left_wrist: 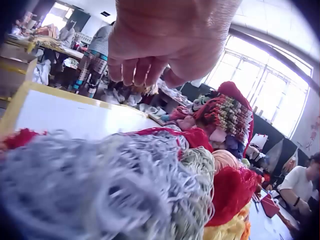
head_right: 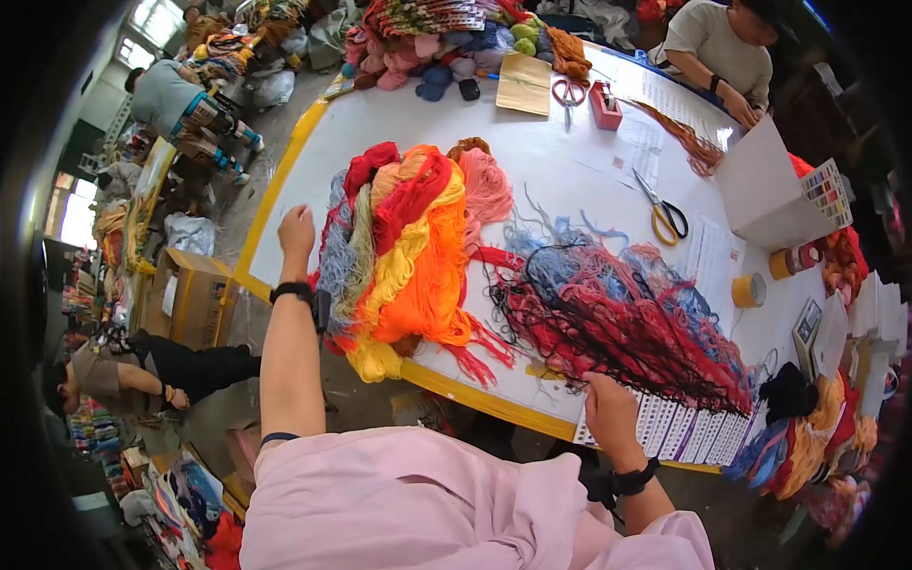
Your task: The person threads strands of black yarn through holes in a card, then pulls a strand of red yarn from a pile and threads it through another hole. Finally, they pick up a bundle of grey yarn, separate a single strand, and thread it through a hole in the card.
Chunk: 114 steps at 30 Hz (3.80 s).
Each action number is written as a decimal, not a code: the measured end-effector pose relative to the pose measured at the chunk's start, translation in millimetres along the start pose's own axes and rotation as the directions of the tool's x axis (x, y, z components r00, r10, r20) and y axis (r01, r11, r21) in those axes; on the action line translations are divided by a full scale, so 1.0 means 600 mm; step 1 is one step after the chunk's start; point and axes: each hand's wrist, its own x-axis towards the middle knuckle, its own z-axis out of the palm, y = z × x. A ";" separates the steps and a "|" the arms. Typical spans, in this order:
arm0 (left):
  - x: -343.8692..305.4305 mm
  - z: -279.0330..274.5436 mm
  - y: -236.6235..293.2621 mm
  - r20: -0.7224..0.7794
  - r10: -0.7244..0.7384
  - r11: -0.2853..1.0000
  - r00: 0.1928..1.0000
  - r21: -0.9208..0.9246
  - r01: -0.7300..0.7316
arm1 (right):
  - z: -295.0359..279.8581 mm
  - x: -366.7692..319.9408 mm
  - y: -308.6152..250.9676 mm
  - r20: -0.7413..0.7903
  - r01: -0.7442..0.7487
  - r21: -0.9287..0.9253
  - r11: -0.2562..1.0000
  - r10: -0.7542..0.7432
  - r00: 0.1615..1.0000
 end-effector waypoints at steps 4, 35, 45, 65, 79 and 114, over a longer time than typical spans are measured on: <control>0.076 0.079 0.036 -0.063 -0.123 0.972 0.990 -0.208 0.108 | 0.025 -0.006 -0.036 0.045 -0.064 -0.025 0.998 0.065 0.997; 0.041 -0.158 -0.078 0.307 0.341 -0.583 0.889 -0.672 0.456 | 0.103 -0.006 -0.011 0.183 -0.210 0.025 0.977 0.202 0.962; -0.173 -0.492 0.078 -0.039 0.463 -0.517 0.885 -0.824 0.234 | 0.061 -0.045 0.010 0.210 -0.059 0.076 0.995 0.041 0.977; -0.748 -0.160 0.414 0.494 0.339 0.578 0.801 -0.781 0.238 | 0.008 -0.147 -0.046 0.362 -0.355 0.926 -0.128 0.032 0.932; -0.744 -0.144 0.426 0.467 0.335 0.867 0.818 -0.493 -0.073 | 0.015 -0.179 -0.017 0.280 -0.123 0.683 0.720 -0.103 0.955; -0.527 -0.381 0.487 0.601 0.593 0.792 0.536 -0.556 -0.252 | -0.155 -0.004 -0.209 0.228 0.296 0.708 0.641 -0.604 0.763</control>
